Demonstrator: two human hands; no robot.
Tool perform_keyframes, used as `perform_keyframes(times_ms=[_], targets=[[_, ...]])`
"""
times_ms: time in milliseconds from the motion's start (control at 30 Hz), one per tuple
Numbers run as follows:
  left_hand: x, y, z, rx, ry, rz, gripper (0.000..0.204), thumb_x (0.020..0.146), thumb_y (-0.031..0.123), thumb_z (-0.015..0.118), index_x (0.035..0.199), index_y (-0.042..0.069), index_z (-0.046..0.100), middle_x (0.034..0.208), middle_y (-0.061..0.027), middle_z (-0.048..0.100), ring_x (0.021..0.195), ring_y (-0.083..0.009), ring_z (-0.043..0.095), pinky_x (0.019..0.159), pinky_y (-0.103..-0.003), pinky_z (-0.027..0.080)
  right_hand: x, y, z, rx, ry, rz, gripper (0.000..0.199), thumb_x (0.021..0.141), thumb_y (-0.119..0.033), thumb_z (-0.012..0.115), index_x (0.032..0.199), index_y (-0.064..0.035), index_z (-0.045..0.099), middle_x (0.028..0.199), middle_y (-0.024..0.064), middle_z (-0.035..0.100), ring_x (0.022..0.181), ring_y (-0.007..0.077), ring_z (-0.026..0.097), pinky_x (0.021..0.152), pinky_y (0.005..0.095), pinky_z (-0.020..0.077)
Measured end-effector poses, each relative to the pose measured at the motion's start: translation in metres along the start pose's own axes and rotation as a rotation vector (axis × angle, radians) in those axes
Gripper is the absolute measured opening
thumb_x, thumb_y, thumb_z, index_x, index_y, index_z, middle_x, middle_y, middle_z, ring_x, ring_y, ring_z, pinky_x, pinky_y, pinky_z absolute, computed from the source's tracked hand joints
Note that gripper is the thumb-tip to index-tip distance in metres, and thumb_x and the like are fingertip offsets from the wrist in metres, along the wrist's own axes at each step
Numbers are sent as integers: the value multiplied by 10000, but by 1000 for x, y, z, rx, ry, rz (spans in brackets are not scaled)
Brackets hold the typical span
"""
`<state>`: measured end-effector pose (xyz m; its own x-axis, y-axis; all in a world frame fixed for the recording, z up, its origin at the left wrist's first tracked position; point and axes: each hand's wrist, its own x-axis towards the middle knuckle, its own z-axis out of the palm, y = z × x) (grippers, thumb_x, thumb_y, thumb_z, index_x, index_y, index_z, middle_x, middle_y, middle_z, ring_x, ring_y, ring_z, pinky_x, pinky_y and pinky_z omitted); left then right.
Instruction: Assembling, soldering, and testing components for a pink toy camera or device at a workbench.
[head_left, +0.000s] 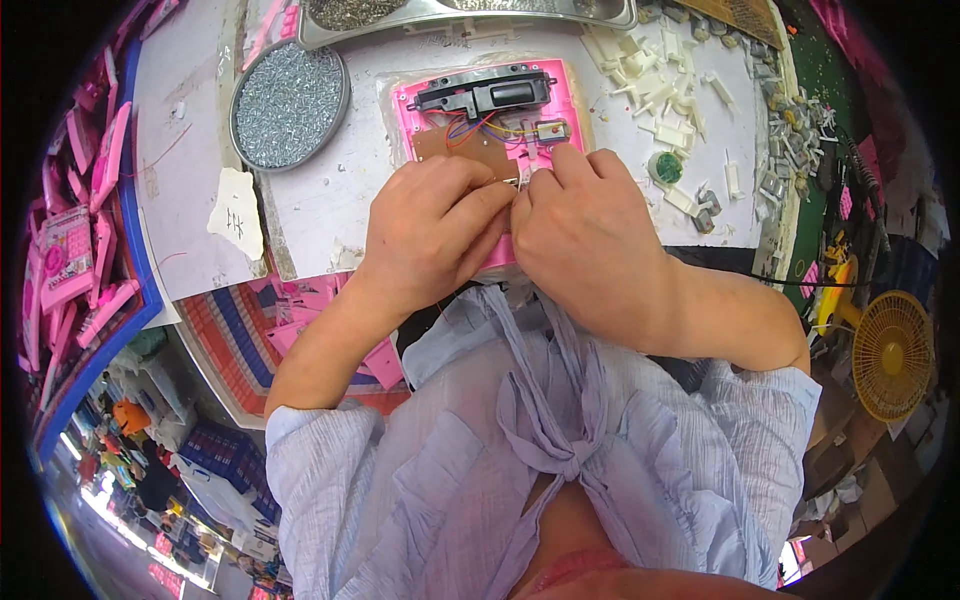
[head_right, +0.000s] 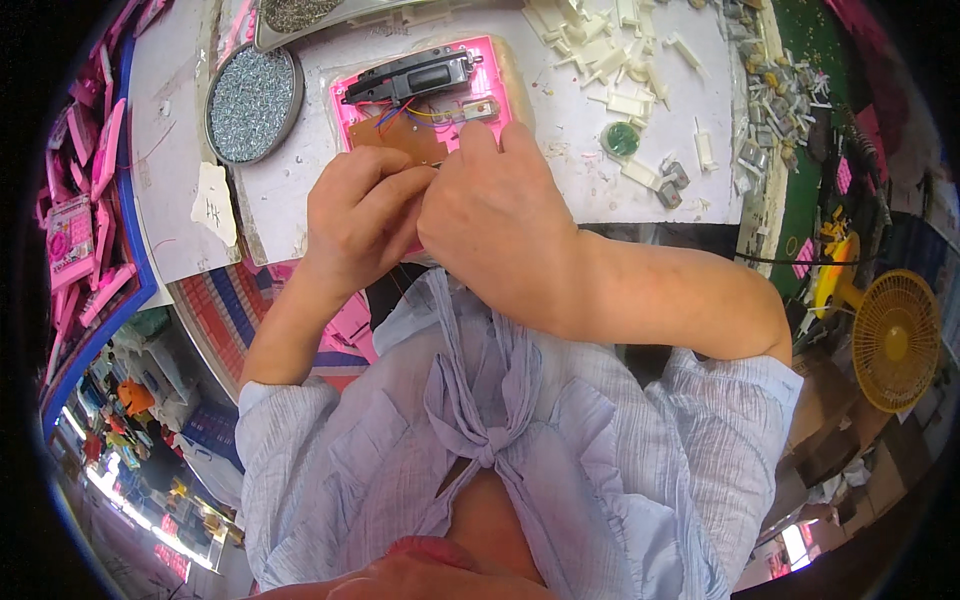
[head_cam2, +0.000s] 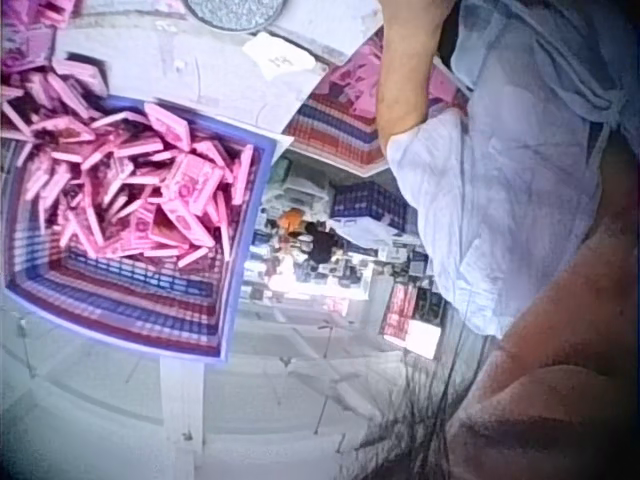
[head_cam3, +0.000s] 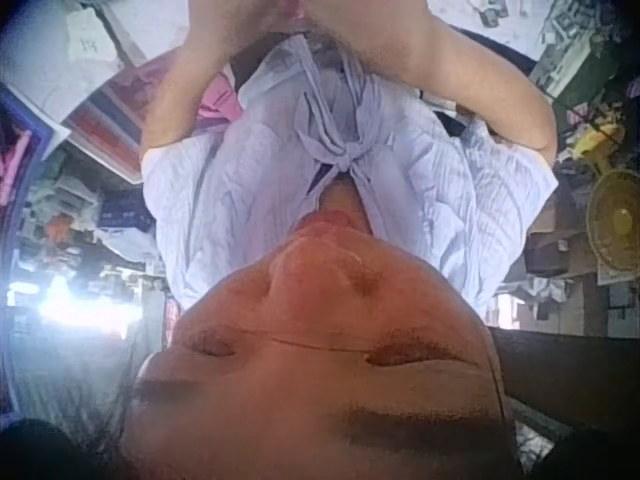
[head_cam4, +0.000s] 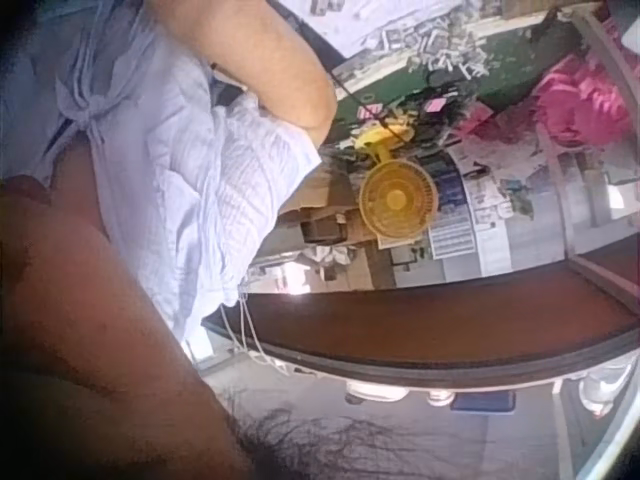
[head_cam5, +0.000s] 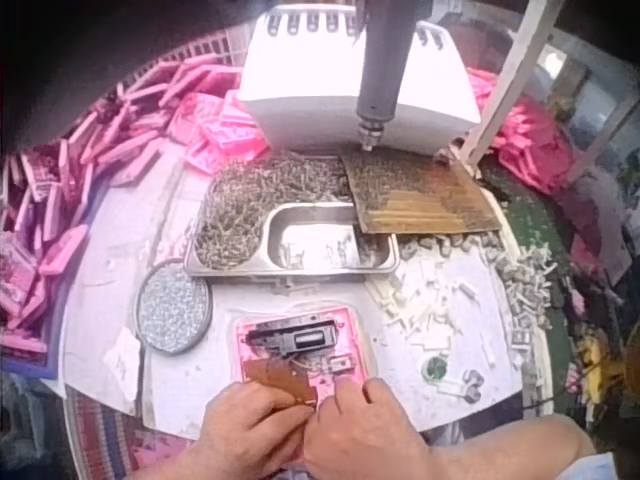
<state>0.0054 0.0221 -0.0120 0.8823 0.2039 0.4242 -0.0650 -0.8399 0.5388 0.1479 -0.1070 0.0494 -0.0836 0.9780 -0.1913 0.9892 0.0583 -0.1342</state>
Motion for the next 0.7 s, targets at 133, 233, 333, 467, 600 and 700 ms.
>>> perform_keyframes(times_ms=[133,233,333,467,600,700], targets=[[-2,-3,2,28,3,18,232,753,98,761,977,79,702,902,-46,629,772,-241,614,653,-364,452,-5,18,27,116,252,-103,69,697,-155,666,710,-87,669,729,44,579,818,245,563,669,370,416],[-8,-4,3,35,8,8,224,766,103,759,982,83,704,902,-40,631,770,-232,610,640,-357,441,-15,28,40,290,394,-88,94,703,-145,661,761,-73,643,759,44,569,817,249,558,714,379,434],[-8,-5,4,6,14,3,220,771,107,761,983,90,706,897,-37,631,770,-227,612,642,-356,443,-16,28,40,295,412,-96,134,704,-143,668,810,-65,645,782,47,576,825,244,560,758,383,440],[-8,-6,5,5,8,39,233,774,124,762,1001,102,712,919,-36,629,777,-227,607,652,-360,444,-18,30,36,284,350,-106,141,702,-135,683,826,-73,653,783,39,576,839,240,566,773,379,440],[-3,0,3,6,-97,40,320,747,118,792,1059,122,721,943,-43,614,791,-238,591,703,-382,438,-24,41,28,370,414,-84,182,734,-126,733,903,-75,686,844,43,631,847,247,594,765,383,443],[-1,3,1,19,-118,28,306,754,137,789,1052,124,721,958,-31,619,800,-223,590,727,-377,427,-25,65,31,468,517,79,146,776,-128,764,903,-76,714,838,64,681,779,262,620,716,392,463]])
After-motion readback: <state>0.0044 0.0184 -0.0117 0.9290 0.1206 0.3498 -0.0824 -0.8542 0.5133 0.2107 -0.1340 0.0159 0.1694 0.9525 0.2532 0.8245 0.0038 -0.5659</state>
